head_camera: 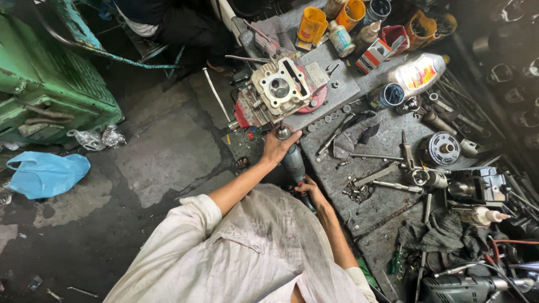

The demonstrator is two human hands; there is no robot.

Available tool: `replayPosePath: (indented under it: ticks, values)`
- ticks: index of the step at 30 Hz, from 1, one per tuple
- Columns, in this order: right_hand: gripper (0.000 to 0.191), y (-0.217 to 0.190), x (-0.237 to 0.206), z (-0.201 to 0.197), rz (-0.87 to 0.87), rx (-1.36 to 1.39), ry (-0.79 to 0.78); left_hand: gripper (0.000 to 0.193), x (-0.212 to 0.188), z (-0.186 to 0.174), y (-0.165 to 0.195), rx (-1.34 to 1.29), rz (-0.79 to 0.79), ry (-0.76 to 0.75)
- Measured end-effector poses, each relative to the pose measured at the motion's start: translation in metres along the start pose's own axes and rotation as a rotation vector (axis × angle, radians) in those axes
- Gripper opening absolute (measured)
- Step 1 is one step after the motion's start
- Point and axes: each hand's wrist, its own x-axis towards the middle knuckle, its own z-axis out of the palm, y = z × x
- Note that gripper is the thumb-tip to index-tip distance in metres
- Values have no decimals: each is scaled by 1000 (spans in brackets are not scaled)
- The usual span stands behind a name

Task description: The person uses a power drill to work on a cylinder head clamped in a vise, then wipes the part with a rag and handles small metal components. The person continues to clean and inspect the cylinder head while another person works nearby.

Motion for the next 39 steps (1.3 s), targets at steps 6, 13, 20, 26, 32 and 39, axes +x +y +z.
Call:
replayPosePath:
  ticks: [6,13,20,26,32,39]
  values:
    - [69,-7,-5,1,17,-11,17,25,5,11,-4,-227,-30,-20]
    - [66,-5,-2,1,17,30,10,19,7,7,-8,-214,-37,3]
    - [63,-5,0,0,10,66,-29,17,10,10,-6,-255,-47,2]
    - [60,-6,0,1,-1,98,-56,16,13,10,-6,-275,-56,-2]
    - [61,-7,-2,1,21,121,-51,16,13,8,-2,-218,-49,-20]
    - [59,-9,-4,2,24,178,-68,17,25,10,6,-488,-53,-59]
